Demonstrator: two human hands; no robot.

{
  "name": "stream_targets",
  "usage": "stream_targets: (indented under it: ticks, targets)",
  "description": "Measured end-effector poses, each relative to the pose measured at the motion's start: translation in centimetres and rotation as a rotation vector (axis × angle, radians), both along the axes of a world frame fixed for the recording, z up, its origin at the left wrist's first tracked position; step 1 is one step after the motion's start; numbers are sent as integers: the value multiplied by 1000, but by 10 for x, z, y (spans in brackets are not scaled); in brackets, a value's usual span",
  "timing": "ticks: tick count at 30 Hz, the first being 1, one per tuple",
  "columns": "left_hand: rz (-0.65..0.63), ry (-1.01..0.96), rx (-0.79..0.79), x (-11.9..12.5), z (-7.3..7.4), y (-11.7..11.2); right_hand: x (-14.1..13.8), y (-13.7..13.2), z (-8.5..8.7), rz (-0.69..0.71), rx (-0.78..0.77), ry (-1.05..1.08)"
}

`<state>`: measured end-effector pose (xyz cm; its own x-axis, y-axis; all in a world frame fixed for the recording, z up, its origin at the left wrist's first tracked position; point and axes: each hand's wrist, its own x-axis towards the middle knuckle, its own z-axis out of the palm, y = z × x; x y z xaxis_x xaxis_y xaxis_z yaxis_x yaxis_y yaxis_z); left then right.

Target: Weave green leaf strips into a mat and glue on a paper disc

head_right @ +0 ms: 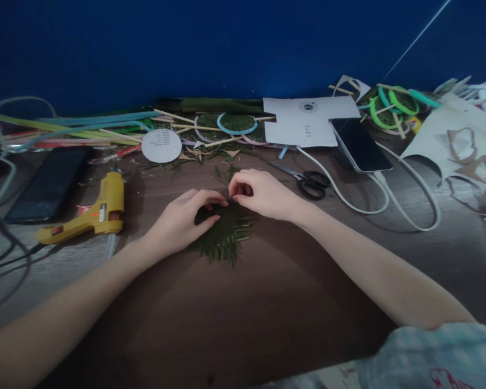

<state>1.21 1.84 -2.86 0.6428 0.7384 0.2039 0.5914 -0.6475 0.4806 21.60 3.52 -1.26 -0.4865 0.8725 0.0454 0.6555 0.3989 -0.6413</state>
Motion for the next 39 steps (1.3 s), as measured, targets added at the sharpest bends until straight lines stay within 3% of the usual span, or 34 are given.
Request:
stream_targets:
  ticks: [5, 10, 21, 25, 29, 39]
  targets:
    - [7, 33, 65, -1, 1, -1, -1, -1, 3, 108, 54, -59]
    - [28, 51, 106, -1, 0, -2, -5, -3, 1, 69, 48, -44]
    - [30, -51, -106, -3, 5, 1, -9, -5, -9, -48, 68, 9]
    - [100, -17, 17, -5, 3, 2, -9, -8, -8, -66, 204, 73]
    - [247, 112, 152, -6, 2, 1, -14, -13, -9, -41, 266, -4]
    - [280, 110, 111, -8, 2, -1, -20, -18, -14, -25, 260, -133]
